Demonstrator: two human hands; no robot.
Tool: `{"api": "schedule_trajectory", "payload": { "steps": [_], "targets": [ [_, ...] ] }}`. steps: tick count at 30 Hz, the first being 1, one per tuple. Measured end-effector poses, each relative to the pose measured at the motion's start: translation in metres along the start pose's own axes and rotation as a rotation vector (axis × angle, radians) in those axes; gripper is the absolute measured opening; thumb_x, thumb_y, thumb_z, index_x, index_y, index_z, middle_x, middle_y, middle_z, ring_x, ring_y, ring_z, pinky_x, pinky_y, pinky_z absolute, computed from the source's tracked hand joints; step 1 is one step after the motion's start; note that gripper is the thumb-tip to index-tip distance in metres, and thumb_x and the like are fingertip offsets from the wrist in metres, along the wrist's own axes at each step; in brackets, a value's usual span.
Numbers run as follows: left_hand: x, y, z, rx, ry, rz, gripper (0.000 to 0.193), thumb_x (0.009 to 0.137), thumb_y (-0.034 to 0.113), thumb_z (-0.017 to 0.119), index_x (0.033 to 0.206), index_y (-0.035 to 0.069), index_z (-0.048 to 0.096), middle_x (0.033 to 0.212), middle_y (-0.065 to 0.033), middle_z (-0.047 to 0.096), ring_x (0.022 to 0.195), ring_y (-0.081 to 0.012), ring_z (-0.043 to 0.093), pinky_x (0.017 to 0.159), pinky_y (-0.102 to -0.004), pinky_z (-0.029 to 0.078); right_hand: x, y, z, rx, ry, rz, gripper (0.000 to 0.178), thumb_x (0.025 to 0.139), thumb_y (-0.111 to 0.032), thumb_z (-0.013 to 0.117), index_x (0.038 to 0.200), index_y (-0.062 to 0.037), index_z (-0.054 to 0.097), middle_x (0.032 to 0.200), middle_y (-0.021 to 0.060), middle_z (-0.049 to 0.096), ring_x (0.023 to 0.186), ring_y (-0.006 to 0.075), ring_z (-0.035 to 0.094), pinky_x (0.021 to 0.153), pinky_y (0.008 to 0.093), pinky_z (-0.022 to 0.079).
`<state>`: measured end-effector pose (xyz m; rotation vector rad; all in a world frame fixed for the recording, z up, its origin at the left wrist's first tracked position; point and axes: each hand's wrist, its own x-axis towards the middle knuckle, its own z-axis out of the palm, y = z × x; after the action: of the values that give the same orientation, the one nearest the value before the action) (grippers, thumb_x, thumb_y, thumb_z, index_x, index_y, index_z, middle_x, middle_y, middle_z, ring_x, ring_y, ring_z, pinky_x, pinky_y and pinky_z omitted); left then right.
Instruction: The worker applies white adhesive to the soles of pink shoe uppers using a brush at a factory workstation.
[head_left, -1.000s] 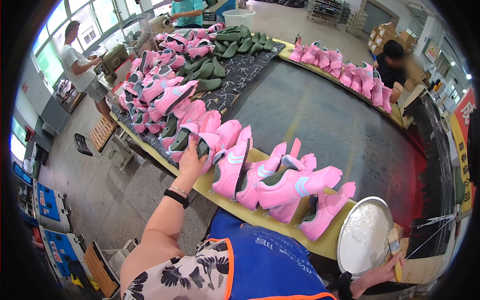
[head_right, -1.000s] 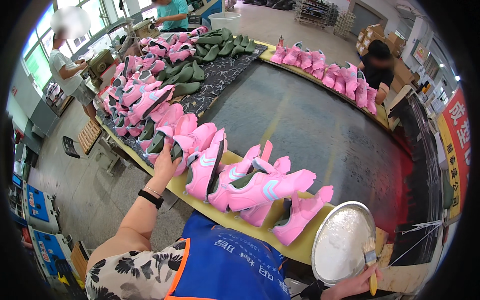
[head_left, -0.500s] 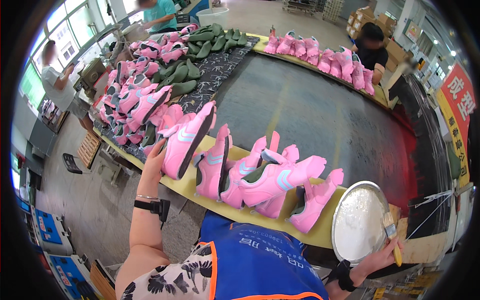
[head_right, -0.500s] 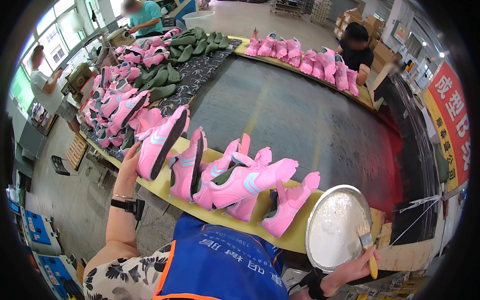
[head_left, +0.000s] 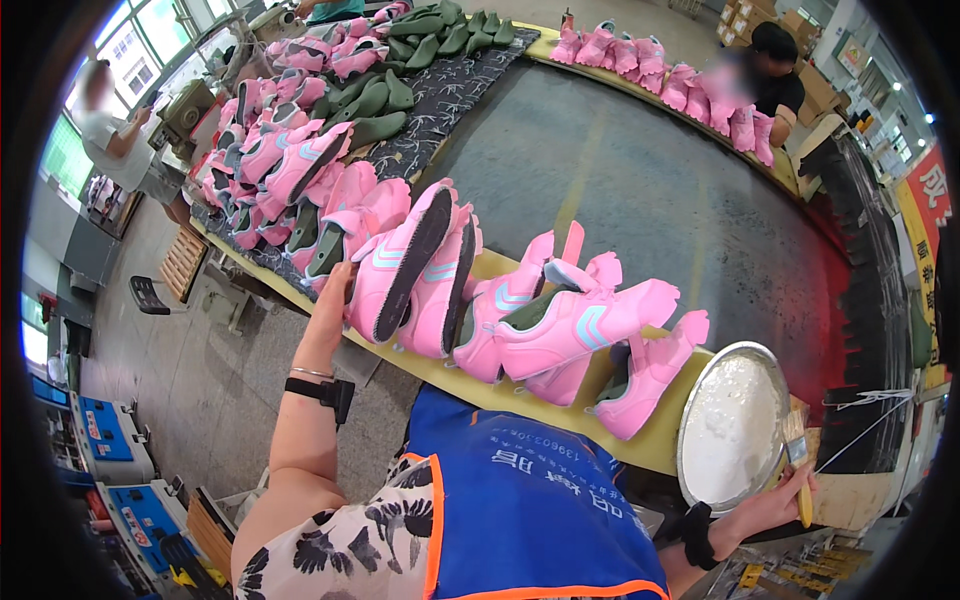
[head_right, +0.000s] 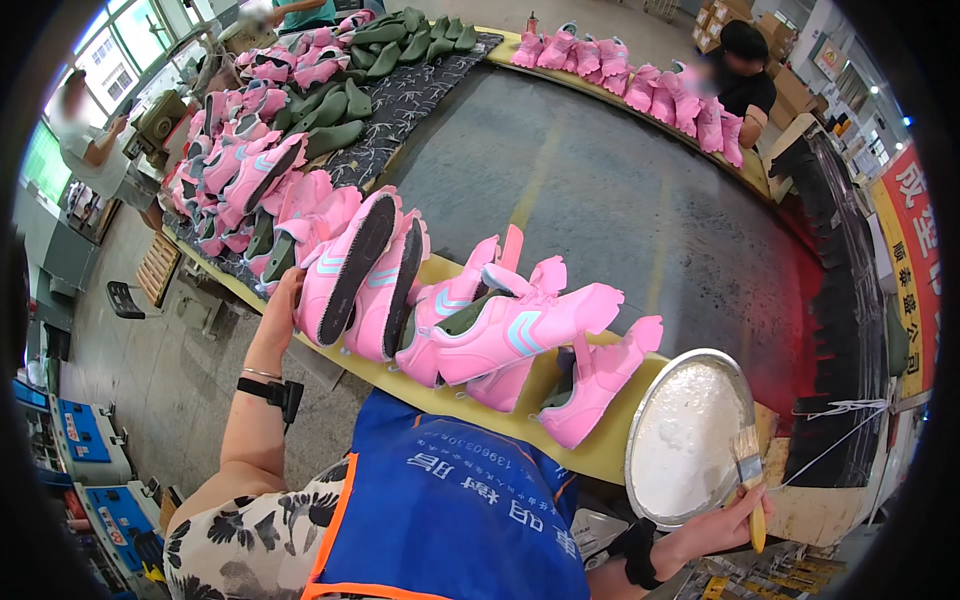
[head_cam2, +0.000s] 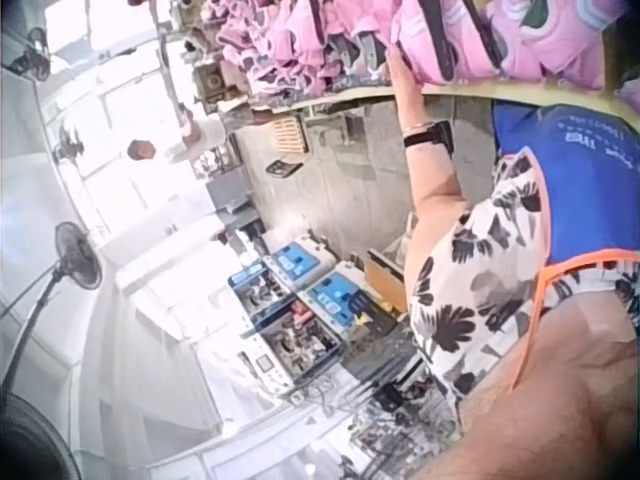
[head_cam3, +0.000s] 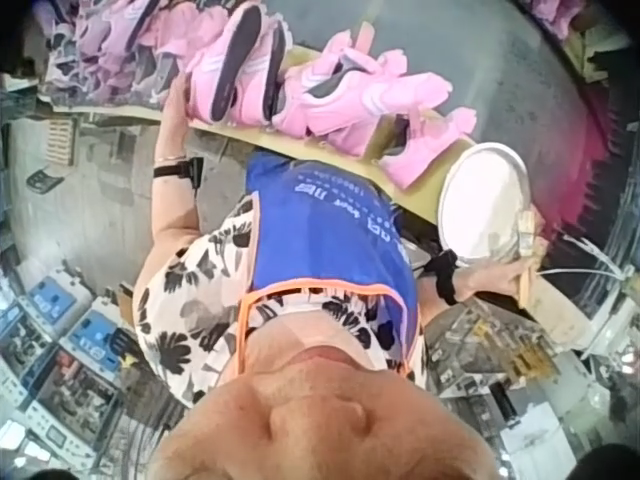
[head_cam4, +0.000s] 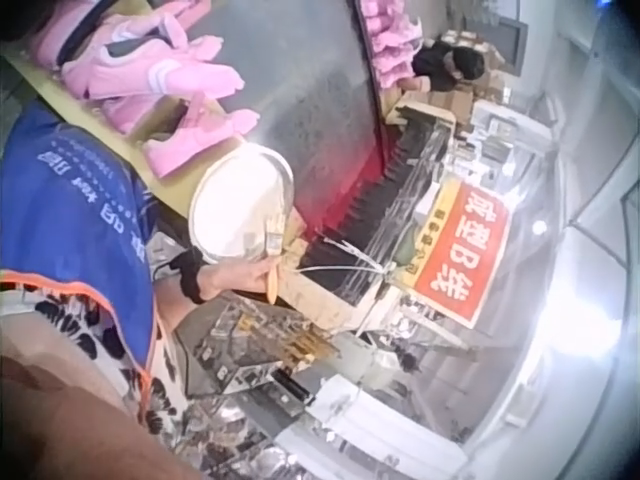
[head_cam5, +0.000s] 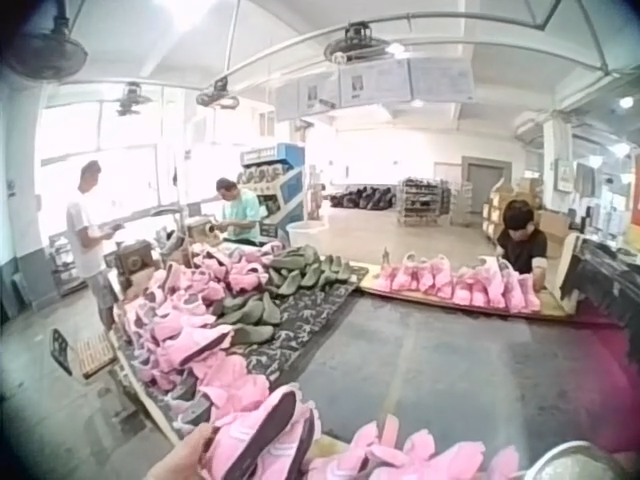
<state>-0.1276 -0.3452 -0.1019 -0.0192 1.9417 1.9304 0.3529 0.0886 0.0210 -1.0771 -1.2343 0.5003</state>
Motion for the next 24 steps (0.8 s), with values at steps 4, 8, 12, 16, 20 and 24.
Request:
{"api": "schedule_trajectory", "payload": {
  "steps": [4,8,12,16,20,24],
  "targets": [
    [-0.003,0.005,0.03,0.559,0.163,0.193,0.083,0.078,0.034,0.084,0.135,-0.007,0.039,0.128,-0.0215,0.059,0.121,-0.0264,0.057,0.102,-0.0374,0.046,-0.003,-0.003,0.003,-0.036,-0.003,-0.026,0.023,0.101,-0.022,0.061,0.101,0.0005,0.057,0.096,0.0061,0.057,0.086,0.0141,0.053,0.08,0.0282,0.046],
    [-0.017,0.016,0.041,0.638,0.107,0.436,0.125,0.063,0.032,0.092,0.155,0.0,0.014,0.133,-0.0279,0.056,0.124,-0.0337,0.058,0.105,-0.041,0.045,-0.006,-0.015,0.006,-0.041,-0.017,0.014,0.019,0.104,-0.018,0.056,0.099,-0.0004,0.054,0.095,0.0064,0.054,0.089,0.015,0.051,0.084,0.0287,0.045],
    [-0.018,0.024,0.042,0.704,-0.04,0.377,0.122,0.061,0.015,0.087,0.159,0.009,0.014,0.146,-0.0206,0.046,0.13,-0.028,0.052,0.11,-0.0408,0.041,-0.01,-0.017,0.003,-0.046,-0.018,-0.015,0.019,0.104,-0.018,0.055,0.098,-0.0008,0.054,0.093,0.0049,0.051,0.086,0.0145,0.049,0.081,0.029,0.044],
    [-0.021,0.032,0.055,0.257,-0.075,0.409,0.105,0.065,0.006,0.08,0.155,0.008,0.026,0.139,-0.0159,0.05,0.125,-0.0268,0.054,0.105,-0.0389,0.045,-0.006,-0.008,-0.009,-0.004,0.003,0.0,0.018,0.104,-0.018,0.056,0.097,-0.0013,0.054,0.092,0.0039,0.052,0.085,0.0139,0.05,0.081,0.029,0.044],
    [-0.049,0.065,0.063,-0.216,-0.201,0.289,0.082,0.078,0.014,0.07,0.15,0.003,0.034,0.132,-0.0142,0.057,0.116,-0.0263,0.061,0.099,-0.0381,0.051,0.005,0.002,-0.024,0.053,0.009,0.057,0.016,0.103,-0.017,0.059,0.099,-0.0018,0.056,0.094,0.0049,0.057,0.088,0.0127,0.055,0.082,0.0277,0.046],
    [-0.099,0.09,0.073,-0.62,-0.459,0.16,0.076,0.084,0.031,0.07,0.145,-0.002,0.04,0.131,-0.0149,0.06,0.114,-0.0279,0.063,0.098,-0.0424,0.052,0.005,0.013,-0.03,0.057,0.0,0.166,0.015,0.101,-0.015,0.059,0.101,-0.0005,0.059,0.098,0.0057,0.06,0.09,0.012,0.058,0.082,0.0275,0.047]
  ]
}}
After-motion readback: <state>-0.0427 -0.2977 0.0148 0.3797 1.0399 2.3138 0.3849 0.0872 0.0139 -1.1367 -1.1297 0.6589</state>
